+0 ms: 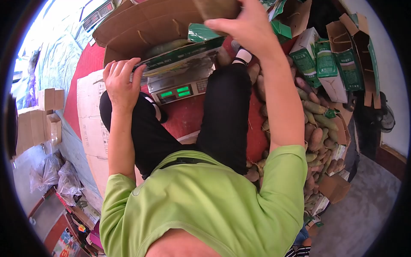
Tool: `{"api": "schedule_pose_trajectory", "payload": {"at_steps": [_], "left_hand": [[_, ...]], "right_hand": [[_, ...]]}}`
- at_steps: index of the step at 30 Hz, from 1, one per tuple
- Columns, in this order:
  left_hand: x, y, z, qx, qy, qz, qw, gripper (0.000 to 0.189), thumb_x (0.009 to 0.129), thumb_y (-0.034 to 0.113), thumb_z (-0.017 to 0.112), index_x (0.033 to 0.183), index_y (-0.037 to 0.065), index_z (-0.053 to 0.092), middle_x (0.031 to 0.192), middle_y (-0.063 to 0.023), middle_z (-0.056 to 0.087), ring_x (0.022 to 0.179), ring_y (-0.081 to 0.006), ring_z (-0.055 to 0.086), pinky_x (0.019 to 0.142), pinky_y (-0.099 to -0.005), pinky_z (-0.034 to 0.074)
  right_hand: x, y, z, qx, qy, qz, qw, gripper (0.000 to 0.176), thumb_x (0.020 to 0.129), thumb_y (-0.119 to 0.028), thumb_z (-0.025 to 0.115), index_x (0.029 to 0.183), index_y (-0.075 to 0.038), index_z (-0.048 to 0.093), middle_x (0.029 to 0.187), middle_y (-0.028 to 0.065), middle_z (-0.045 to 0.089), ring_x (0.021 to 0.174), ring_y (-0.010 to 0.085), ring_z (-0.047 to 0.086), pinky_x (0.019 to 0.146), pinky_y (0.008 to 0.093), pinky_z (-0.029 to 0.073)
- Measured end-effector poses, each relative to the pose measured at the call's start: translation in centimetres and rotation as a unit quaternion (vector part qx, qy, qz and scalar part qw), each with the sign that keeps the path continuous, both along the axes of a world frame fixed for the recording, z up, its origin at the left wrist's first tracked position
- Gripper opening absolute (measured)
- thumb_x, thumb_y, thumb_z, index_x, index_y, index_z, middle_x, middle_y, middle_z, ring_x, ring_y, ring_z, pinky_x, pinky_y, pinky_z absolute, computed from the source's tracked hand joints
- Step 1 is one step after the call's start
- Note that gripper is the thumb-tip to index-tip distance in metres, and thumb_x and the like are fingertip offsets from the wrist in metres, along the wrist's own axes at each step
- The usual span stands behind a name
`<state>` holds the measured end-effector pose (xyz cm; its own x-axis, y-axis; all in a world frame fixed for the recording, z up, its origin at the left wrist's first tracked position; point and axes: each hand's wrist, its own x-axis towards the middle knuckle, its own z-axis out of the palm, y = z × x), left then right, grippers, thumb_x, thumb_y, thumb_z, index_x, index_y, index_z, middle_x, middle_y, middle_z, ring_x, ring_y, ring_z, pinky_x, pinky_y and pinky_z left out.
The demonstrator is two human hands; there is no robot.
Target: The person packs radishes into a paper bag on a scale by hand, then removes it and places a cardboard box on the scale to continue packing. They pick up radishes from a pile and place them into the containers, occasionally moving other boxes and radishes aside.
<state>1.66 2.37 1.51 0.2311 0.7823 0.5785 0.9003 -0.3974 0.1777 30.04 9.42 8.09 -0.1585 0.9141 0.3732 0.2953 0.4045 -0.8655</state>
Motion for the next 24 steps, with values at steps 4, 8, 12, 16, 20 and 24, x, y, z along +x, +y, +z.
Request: {"api": "schedule_pose_trajectory", "payload": {"at_steps": [4,8,12,16,20,24], "left_hand": [[-0.2,0.2,-0.2,0.017,-0.001,-0.004,1.000,0.017,0.078,0.023,0.073,0.088,0.010,0.066,0.080,-0.0018,0.063,0.080,-0.0205,0.060,0.088,-0.0383,0.041],[-0.2,0.1,0.1,0.009,-0.004,-0.007,1.000,0.016,0.079,0.021,0.072,0.089,0.010,0.066,0.081,-0.0027,0.063,0.080,-0.0213,0.060,0.088,-0.0380,0.041],[-0.3,0.1,0.1,0.003,0.000,-0.005,1.000,0.015,0.080,0.020,0.071,0.091,0.009,0.067,0.082,-0.0035,0.064,0.080,-0.0221,0.060,0.087,-0.0373,0.041],[-0.4,0.2,-0.3,0.019,-0.003,-0.011,1.000,0.017,0.078,0.023,0.072,0.088,0.011,0.066,0.079,-0.0016,0.062,0.079,-0.0204,0.060,0.086,-0.0377,0.041],[-0.4,0.2,-0.3,0.008,-0.006,-0.007,1.000,0.016,0.081,0.020,0.071,0.091,0.009,0.067,0.083,-0.0034,0.065,0.081,-0.0221,0.061,0.087,-0.0366,0.041],[-0.6,0.2,-0.1,0.039,-0.009,0.004,0.999,0.018,0.081,0.021,0.072,0.094,0.011,0.068,0.083,-0.0028,0.065,0.084,-0.0210,0.061,0.090,-0.0364,0.040]], "right_hand": [[-4.6,2.7,-0.7,0.018,-0.122,0.054,0.991,0.075,0.061,-0.011,0.081,0.128,-0.005,0.047,0.118,0.0143,0.057,0.111,0.0288,0.055,0.096,0.0393,0.044],[-8.5,2.2,-0.2,0.015,-0.315,0.044,0.948,0.070,0.061,-0.015,0.078,0.124,-0.009,0.048,0.119,0.0156,0.055,0.113,0.0357,0.051,0.094,0.0471,0.044],[-11.0,3.5,-2.5,0.025,-0.410,0.059,0.910,0.058,0.067,-0.013,0.071,0.120,-0.011,0.049,0.116,0.0133,0.055,0.111,0.0357,0.050,0.089,0.0503,0.046],[-11.7,5.1,-5.9,0.044,-0.445,0.038,0.894,0.051,0.070,-0.011,0.068,0.118,-0.009,0.052,0.112,0.0148,0.059,0.108,0.0351,0.055,0.089,0.0474,0.047],[-9.3,5.0,-4.0,-0.018,-0.278,0.062,0.958,0.041,0.074,-0.011,0.065,0.114,-0.004,0.058,0.104,0.0185,0.066,0.102,0.0332,0.062,0.089,0.0420,0.049],[-4.5,3.9,-3.7,-0.023,-0.178,0.012,0.984,0.038,0.078,-0.014,0.066,0.114,-0.002,0.060,0.104,0.0174,0.066,0.097,0.0276,0.065,0.085,0.0366,0.051]]}}
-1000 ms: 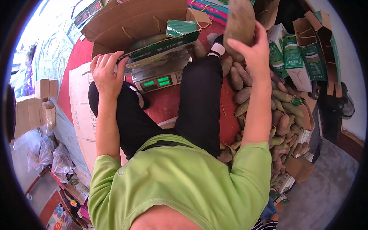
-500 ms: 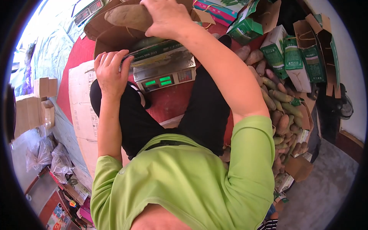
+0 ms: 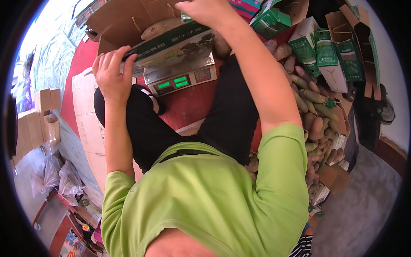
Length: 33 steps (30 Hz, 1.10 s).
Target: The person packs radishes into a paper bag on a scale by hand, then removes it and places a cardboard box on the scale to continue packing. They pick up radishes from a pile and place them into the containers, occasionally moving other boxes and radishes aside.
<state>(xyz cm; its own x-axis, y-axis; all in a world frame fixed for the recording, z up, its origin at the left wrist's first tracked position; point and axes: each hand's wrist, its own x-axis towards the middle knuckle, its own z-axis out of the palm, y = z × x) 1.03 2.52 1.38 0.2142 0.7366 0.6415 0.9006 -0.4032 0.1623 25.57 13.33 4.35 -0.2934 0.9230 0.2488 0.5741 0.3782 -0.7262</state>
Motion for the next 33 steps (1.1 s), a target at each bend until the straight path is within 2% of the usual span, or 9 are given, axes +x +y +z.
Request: {"api": "schedule_pose_trajectory", "payload": {"at_steps": [3,4,5,16,18,20,22,24,33], "left_hand": [[-0.2,0.0,-0.1,-0.012,-0.005,0.024,1.000,0.019,0.081,0.022,0.072,0.096,0.012,0.068,0.084,-0.0022,0.066,0.086,-0.0201,0.061,0.093,-0.0373,0.039],[0.0,-0.2,0.0,-0.014,0.001,0.023,1.000,0.019,0.081,0.022,0.072,0.097,0.012,0.069,0.085,-0.0016,0.066,0.087,-0.0192,0.061,0.094,-0.0379,0.038],[0.0,-0.1,0.0,-0.015,0.001,0.022,1.000,0.019,0.081,0.022,0.072,0.097,0.012,0.069,0.085,-0.0016,0.066,0.087,-0.0192,0.061,0.094,-0.0379,0.038],[0.3,0.1,-0.3,-0.006,-0.001,0.019,1.000,0.021,0.079,0.025,0.074,0.095,0.013,0.069,0.083,-0.0007,0.065,0.085,-0.0186,0.061,0.095,-0.0384,0.039],[0.4,0.1,-0.3,-0.008,0.002,0.019,1.000,0.021,0.079,0.025,0.074,0.095,0.013,0.069,0.083,-0.0011,0.065,0.086,-0.0188,0.061,0.095,-0.0384,0.039],[0.4,0.1,-0.2,-0.011,0.001,0.015,1.000,0.021,0.079,0.025,0.074,0.095,0.013,0.069,0.084,-0.0015,0.066,0.086,-0.0190,0.061,0.095,-0.0384,0.039],[0.5,0.1,-0.2,-0.005,0.014,0.020,1.000,0.020,0.079,0.024,0.073,0.095,0.013,0.069,0.086,-0.0022,0.066,0.087,-0.0192,0.062,0.095,-0.0380,0.039],[0.3,0.1,-0.5,-0.005,0.021,0.017,1.000,0.018,0.081,0.024,0.073,0.095,0.013,0.069,0.088,-0.0021,0.067,0.089,-0.0189,0.062,0.094,-0.0368,0.039],[0.8,0.1,-0.6,-0.013,0.038,0.031,0.999,0.016,0.084,0.020,0.071,0.098,0.013,0.071,0.088,-0.0004,0.069,0.089,-0.0193,0.062,0.088,-0.0345,0.041]], "right_hand": [[5.1,-0.9,-1.7,-0.079,0.111,-0.065,0.989,0.028,0.087,-0.014,0.064,0.111,-0.001,0.061,0.099,0.0084,0.066,0.089,0.0178,0.063,0.078,0.0312,0.053],[7.4,-1.0,-2.9,-0.091,0.144,-0.070,0.983,0.043,0.079,-0.008,0.071,0.120,0.000,0.058,0.111,0.0110,0.065,0.101,0.0169,0.062,0.089,0.0298,0.049],[8.7,-2.3,-3.4,-0.038,0.093,-0.114,0.988,0.031,0.085,-0.009,0.066,0.114,0.000,0.062,0.105,0.0092,0.068,0.096,0.0144,0.063,0.087,0.0279,0.049],[23.1,-18.5,-25.1,-0.232,0.034,-0.306,0.923,0.026,0.084,-0.009,0.067,0.108,0.000,0.065,0.094,0.0089,0.070,0.086,0.0143,0.064,0.077,0.0284,0.051],[23.0,-22.1,-27.5,-0.342,0.142,-0.346,0.862,0.024,0.085,-0.008,0.065,0.107,0.003,0.064,0.094,0.0089,0.070,0.085,0.0144,0.064,0.077,0.0281,0.051],[24.3,-25.8,-35.8,-0.295,0.072,-0.356,0.884,0.021,0.084,-0.005,0.065,0.103,0.003,0.064,0.092,0.0073,0.069,0.084,0.0150,0.064,0.076,0.0284,0.051],[22.4,-28.0,-32.3,-0.396,0.299,-0.351,0.794,0.021,0.082,-0.006,0.068,0.100,0.002,0.065,0.089,0.0065,0.069,0.081,0.0154,0.063,0.074,0.0292,0.051],[20.5,-29.9,-34.0,-0.411,0.164,-0.417,0.794,0.021,0.079,-0.008,0.071,0.098,0.000,0.065,0.087,0.0068,0.068,0.080,0.0147,0.063,0.072,0.0293,0.050],[19.0,-34.1,-35.1,-0.473,0.136,-0.392,0.777,0.026,0.077,-0.011,0.072,0.101,-0.003,0.064,0.078,0.0060,0.066,0.067,0.0162,0.062,0.056,0.0316,0.049]]}}
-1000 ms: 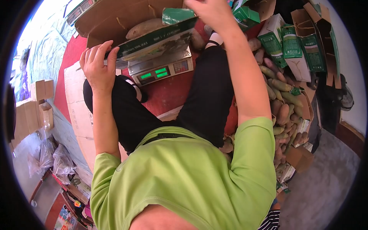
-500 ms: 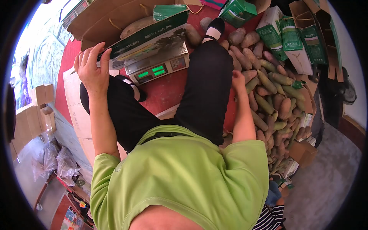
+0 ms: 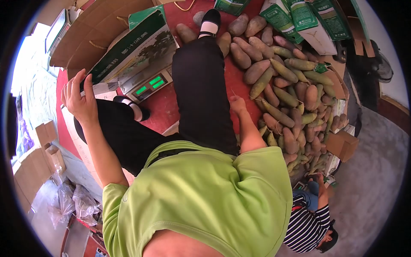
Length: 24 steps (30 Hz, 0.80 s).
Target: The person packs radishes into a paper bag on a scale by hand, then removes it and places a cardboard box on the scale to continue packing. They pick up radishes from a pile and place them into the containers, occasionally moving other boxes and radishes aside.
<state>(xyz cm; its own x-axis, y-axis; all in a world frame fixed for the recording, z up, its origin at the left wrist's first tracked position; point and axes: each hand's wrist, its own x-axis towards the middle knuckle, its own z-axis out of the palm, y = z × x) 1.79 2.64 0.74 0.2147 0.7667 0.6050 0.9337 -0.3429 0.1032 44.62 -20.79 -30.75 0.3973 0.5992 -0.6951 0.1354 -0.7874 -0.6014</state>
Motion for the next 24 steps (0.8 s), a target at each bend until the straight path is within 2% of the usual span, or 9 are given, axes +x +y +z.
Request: {"api": "schedule_pose_trajectory", "payload": {"at_steps": [6,8,10,11,13,17,19,22,24], "left_hand": [[-0.1,0.2,-0.3,-0.001,-0.009,-0.004,1.000,0.019,0.082,0.026,0.072,0.096,0.013,0.071,0.087,0.0005,0.067,0.087,-0.0175,0.062,0.093,-0.0349,0.038],[-0.1,0.3,-0.3,0.009,-0.007,0.000,1.000,0.019,0.082,0.027,0.072,0.095,0.014,0.070,0.087,0.0002,0.067,0.087,-0.0177,0.062,0.094,-0.0351,0.038],[0.2,0.2,0.0,0.006,0.007,-0.001,1.000,0.017,0.084,0.021,0.071,0.098,0.012,0.070,0.086,-0.0007,0.069,0.088,-0.0191,0.062,0.089,-0.0337,0.041],[0.2,0.2,-0.1,0.005,0.010,-0.002,1.000,0.018,0.084,0.022,0.071,0.098,0.012,0.070,0.087,-0.0006,0.069,0.088,-0.0191,0.062,0.089,-0.0336,0.041],[0.1,0.2,0.0,0.005,0.009,-0.003,1.000,0.018,0.084,0.022,0.071,0.098,0.012,0.070,0.087,-0.0006,0.069,0.088,-0.0190,0.062,0.089,-0.0336,0.040],[0.0,0.1,0.0,0.007,0.013,0.003,1.000,0.017,0.084,0.021,0.071,0.098,0.012,0.071,0.087,-0.0009,0.069,0.089,-0.0195,0.062,0.089,-0.0337,0.041],[0.0,0.0,0.2,0.005,0.007,0.004,1.000,0.016,0.083,0.020,0.071,0.097,0.012,0.071,0.088,-0.0012,0.069,0.089,-0.0200,0.062,0.088,-0.0338,0.042],[-0.5,0.1,-0.2,0.000,-0.004,-0.010,1.000,0.017,0.082,0.021,0.072,0.096,0.013,0.071,0.087,-0.0010,0.068,0.088,-0.0192,0.062,0.091,-0.0356,0.040],[-0.3,0.1,-0.2,-0.012,-0.016,-0.002,1.000,0.015,0.083,0.019,0.071,0.096,0.012,0.071,0.087,-0.0012,0.068,0.087,-0.0193,0.062,0.089,-0.0344,0.041]], "right_hand": [[2.1,-2.0,-7.4,-0.006,0.116,-0.152,0.982,0.025,0.080,-0.009,0.068,0.104,-0.005,0.064,0.077,0.0053,0.065,0.064,0.0152,0.061,0.053,0.0318,0.049],[1.1,-0.5,-3.6,-0.013,0.108,-0.140,0.984,0.025,0.080,-0.008,0.068,0.105,-0.005,0.064,0.077,0.0045,0.065,0.063,0.0145,0.061,0.051,0.0307,0.048],[1.1,0.1,-2.0,-0.035,-0.073,0.106,0.991,0.023,0.081,-0.008,0.067,0.103,-0.005,0.064,0.078,0.0037,0.065,0.063,0.0145,0.061,0.050,0.0303,0.047],[0.8,0.2,-2.0,-0.035,-0.072,0.107,0.991,0.023,0.081,-0.008,0.067,0.103,-0.005,0.064,0.078,0.0037,0.065,0.063,0.0145,0.061,0.050,0.0303,0.047],[0.5,-0.2,-3.0,0.029,0.116,-0.138,0.983,0.020,0.081,-0.008,0.067,0.101,-0.006,0.064,0.078,0.0034,0.066,0.063,0.0149,0.061,0.050,0.0302,0.047],[0.2,0.3,-1.2,0.049,0.103,-0.088,0.990,0.020,0.081,-0.008,0.067,0.101,-0.006,0.064,0.080,0.0037,0.066,0.064,0.0152,0.061,0.050,0.0300,0.047],[1.0,0.1,-3.0,0.023,0.005,0.006,1.000,0.023,0.082,-0.009,0.067,0.104,-0.007,0.064,0.080,0.0040,0.066,0.065,0.0154,0.062,0.050,0.0307,0.048],[2.7,-1.6,-9.7,0.002,0.094,-0.086,0.992,0.026,0.081,-0.011,0.067,0.107,-0.008,0.063,0.078,0.0047,0.065,0.066,0.0159,0.062,0.050,0.0313,0.048],[1.8,-0.8,-6.0,-0.021,0.034,-0.087,0.995,0.027,0.081,-0.011,0.068,0.107,-0.008,0.063,0.078,0.0050,0.064,0.066,0.0162,0.061,0.050,0.0315,0.048]]}}
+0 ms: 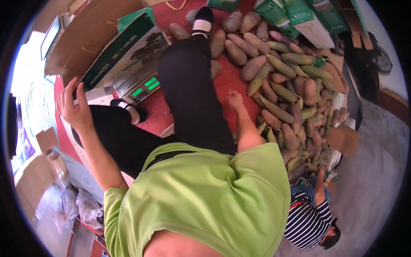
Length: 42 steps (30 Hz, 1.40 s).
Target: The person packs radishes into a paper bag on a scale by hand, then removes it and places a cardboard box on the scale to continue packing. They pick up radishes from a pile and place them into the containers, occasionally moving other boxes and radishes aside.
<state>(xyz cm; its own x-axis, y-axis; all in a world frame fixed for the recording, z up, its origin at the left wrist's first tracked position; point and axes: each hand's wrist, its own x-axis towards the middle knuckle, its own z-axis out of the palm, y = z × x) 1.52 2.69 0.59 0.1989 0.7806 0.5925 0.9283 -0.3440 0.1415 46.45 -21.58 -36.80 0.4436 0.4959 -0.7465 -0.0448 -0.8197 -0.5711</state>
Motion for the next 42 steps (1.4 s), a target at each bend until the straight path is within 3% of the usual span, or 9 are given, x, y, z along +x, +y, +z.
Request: {"api": "schedule_pose_trajectory", "payload": {"at_steps": [10,17,19,25,35,38,39,40,42], "left_hand": [[0.9,-0.2,0.1,-0.001,0.027,0.006,1.000,0.015,0.089,0.017,0.065,0.100,0.008,0.071,0.091,-0.0052,0.070,0.087,-0.0217,0.063,0.083,-0.0340,0.047],[0.4,0.3,-0.4,0.003,0.043,0.000,0.999,0.016,0.091,0.019,0.063,0.101,0.008,0.071,0.090,-0.0038,0.070,0.085,-0.0204,0.063,0.083,-0.0340,0.046],[0.5,0.3,-0.5,0.008,0.056,0.004,0.998,0.017,0.091,0.020,0.063,0.101,0.009,0.071,0.091,-0.0043,0.070,0.086,-0.0208,0.063,0.086,-0.0342,0.044],[0.8,0.2,-0.5,-0.003,0.067,0.009,0.998,0.018,0.091,0.020,0.063,0.102,0.009,0.070,0.096,-0.0062,0.070,0.092,-0.0225,0.063,0.090,-0.0356,0.043],[0.4,0.5,-0.8,-0.001,0.071,0.008,0.997,0.018,0.090,0.023,0.064,0.102,0.011,0.070,0.094,-0.0011,0.070,0.090,-0.0186,0.062,0.092,-0.0337,0.040],[0.5,0.6,-0.8,0.002,0.062,-0.002,0.998,0.018,0.090,0.023,0.064,0.102,0.011,0.070,0.093,-0.0010,0.070,0.089,-0.0186,0.062,0.092,-0.0336,0.040],[0.4,0.5,-0.8,0.000,0.066,0.000,0.998,0.018,0.090,0.023,0.064,0.102,0.011,0.070,0.093,-0.0010,0.070,0.089,-0.0187,0.062,0.092,-0.0337,0.040],[0.3,0.5,-0.9,-0.003,0.070,0.003,0.998,0.018,0.090,0.023,0.064,0.102,0.011,0.070,0.093,-0.0011,0.070,0.089,-0.0188,0.062,0.092,-0.0337,0.040],[0.2,0.6,-1.0,-0.005,0.062,0.001,0.998,0.018,0.090,0.023,0.064,0.102,0.011,0.070,0.094,-0.0011,0.070,0.090,-0.0188,0.062,0.092,-0.0336,0.040]], "right_hand": [[2.1,0.0,4.4,-0.072,-0.041,-0.273,0.958,0.031,0.077,-0.007,0.072,0.107,-0.010,0.061,0.090,0.0044,0.064,0.076,0.0199,0.061,0.066,0.0377,0.051],[5.9,-3.4,1.2,-0.038,-0.222,-0.101,0.969,0.042,0.082,-0.008,0.067,0.122,-0.011,0.053,0.098,0.0052,0.063,0.084,0.0207,0.061,0.071,0.0428,0.051],[4.7,-0.8,6.5,-0.044,0.021,-0.369,0.928,0.039,0.085,-0.009,0.065,0.122,-0.008,0.052,0.104,0.0062,0.062,0.089,0.0274,0.063,0.077,0.0438,0.050],[7.0,-1.0,2.1,0.078,0.237,-0.518,0.818,0.036,0.092,-0.009,0.057,0.124,-0.001,0.044,0.113,0.0133,0.056,0.103,0.0316,0.061,0.077,0.0418,0.053],[7.9,-3.4,0.4,0.096,0.168,-0.689,0.699,0.027,0.094,-0.004,0.053,0.120,0.001,0.051,0.119,0.0146,0.057,0.101,0.0303,0.064,0.082,0.0389,0.054],[7.0,-3.5,2.5,-0.012,0.060,-0.566,0.822,0.026,0.090,-0.007,0.058,0.116,-0.003,0.056,0.120,0.0123,0.059,0.098,0.0308,0.065,0.080,0.0413,0.054],[7.3,-3.9,2.6,-0.095,-0.120,-0.338,0.929,0.027,0.088,-0.009,0.060,0.115,-0.007,0.059,0.123,0.0101,0.058,0.103,0.0299,0.063,0.083,0.0442,0.052],[7.1,-3.8,3.4,-0.168,-0.287,-0.074,0.940,0.028,0.086,-0.011,0.062,0.114,-0.010,0.061,0.126,0.0078,0.057,0.109,0.0290,0.060,0.086,0.0471,0.050],[6.6,-2.4,7.0,-0.208,-0.349,0.011,0.914,0.034,0.085,-0.012,0.062,0.119,-0.014,0.059,0.130,0.0060,0.055,0.117,0.0275,0.054,0.091,0.0491,0.047]]}}
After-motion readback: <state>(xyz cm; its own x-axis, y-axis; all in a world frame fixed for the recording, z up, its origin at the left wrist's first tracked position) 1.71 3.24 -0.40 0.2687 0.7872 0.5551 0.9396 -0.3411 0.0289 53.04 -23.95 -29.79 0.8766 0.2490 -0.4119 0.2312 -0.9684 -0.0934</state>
